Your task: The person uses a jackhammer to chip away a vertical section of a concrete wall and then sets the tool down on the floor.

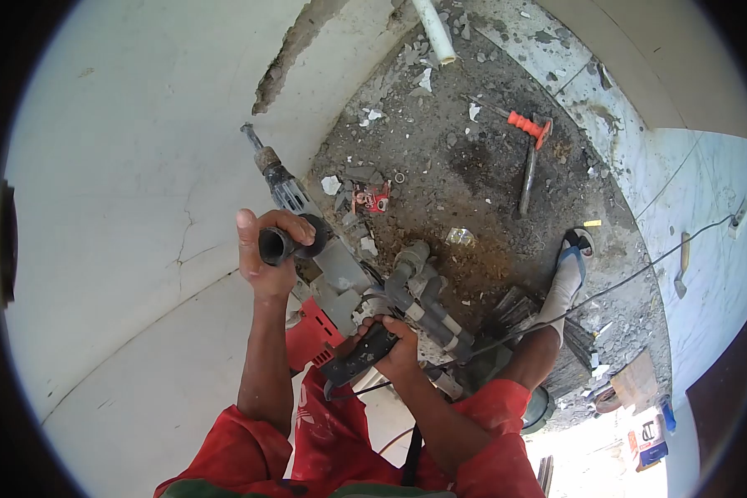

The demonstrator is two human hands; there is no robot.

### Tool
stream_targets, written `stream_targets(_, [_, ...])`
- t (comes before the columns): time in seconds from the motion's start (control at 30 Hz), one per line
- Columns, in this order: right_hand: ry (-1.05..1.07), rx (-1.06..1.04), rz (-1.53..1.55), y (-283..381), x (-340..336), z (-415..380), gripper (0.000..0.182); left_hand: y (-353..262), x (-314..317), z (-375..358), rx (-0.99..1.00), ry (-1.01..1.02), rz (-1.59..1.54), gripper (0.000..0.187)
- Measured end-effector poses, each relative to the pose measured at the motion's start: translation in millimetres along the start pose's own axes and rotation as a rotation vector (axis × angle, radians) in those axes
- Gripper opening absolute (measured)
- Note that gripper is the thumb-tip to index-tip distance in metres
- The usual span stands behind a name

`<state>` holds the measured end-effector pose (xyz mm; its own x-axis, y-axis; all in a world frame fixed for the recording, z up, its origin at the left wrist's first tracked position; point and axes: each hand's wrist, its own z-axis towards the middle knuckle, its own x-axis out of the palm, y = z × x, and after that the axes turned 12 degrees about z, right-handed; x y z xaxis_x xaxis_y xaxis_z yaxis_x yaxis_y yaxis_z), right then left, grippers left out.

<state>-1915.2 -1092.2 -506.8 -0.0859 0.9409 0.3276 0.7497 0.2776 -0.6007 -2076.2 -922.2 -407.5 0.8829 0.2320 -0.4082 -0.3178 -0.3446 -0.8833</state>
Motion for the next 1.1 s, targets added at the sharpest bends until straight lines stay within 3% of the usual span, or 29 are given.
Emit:
stream_targets(0.03, [-0.001, 0.023, 0.000, 3.7, -1.5, -2.3, 0.025, 0.4, 7.4, -1.1, -0.012, -0.070, 0.007, 0.080])
stream_targets(0.13, [-0.077, 0.164, -0.013, 31.8, 10.8, -3.5, 0.027, -3.6, 45.7, 25.4, -0.186, -0.057, 0.424, 0.072])
stream_targets(0.2, [-0.074, 0.214, -0.059, 56.2, 19.7, -4.9, 0.028, 5.4, 74.6, 38.4, -0.228, -0.166, 0.431, 0.068])
stream_targets(0.33, [-0.116, 0.223, -0.083, 77.1, 26.2, 0.7, 0.030, 1.3, 87.6, 49.7, -0.073, -0.260, 0.557, 0.065])
stream_targets(0.43, [-0.062, 0.176, -0.100, 68.4, 24.4, -3.2, 0.029, -2.7, 70.4, 52.2, -0.188, 0.008, 0.550, 0.065])
stream_targets(0.63, [-0.020, -0.095, -0.138, 31.7, 8.9, -47.7, 0.022, -30.0, 28.9, -7.6, -0.039, -0.155, -0.092, 0.062])
stream_targets(0.7, [0.051, -0.108, -0.145, 30.6, 14.1, -43.3, 0.021, -30.4, 27.7, -7.2, -0.015, -0.131, -0.115, 0.060])
stream_targets(0.83, [-0.067, -0.085, -0.142, 55.0, 7.1, -18.5, 0.019, -16.9, 42.3, -11.0, 0.023, -0.123, 0.046, 0.059])
stream_targets(0.97, [-0.075, -0.015, -0.195, 86.9, 24.6, -19.9, 0.021, -24.5, 82.5, 27.4, -0.263, -0.011, 0.437, 0.055])
stream_targets(1.0, [-0.080, -0.050, -0.216, 79.9, 29.9, -30.4, 0.021, -33.6, 80.3, 28.3, -0.258, -0.056, 0.425, 0.054])
stream_targets(1.1, [-0.060, -0.092, -0.189, 57.5, 27.8, -41.8, 0.020, -37.8, 46.7, 1.9, -0.134, -0.215, -0.003, 0.060])
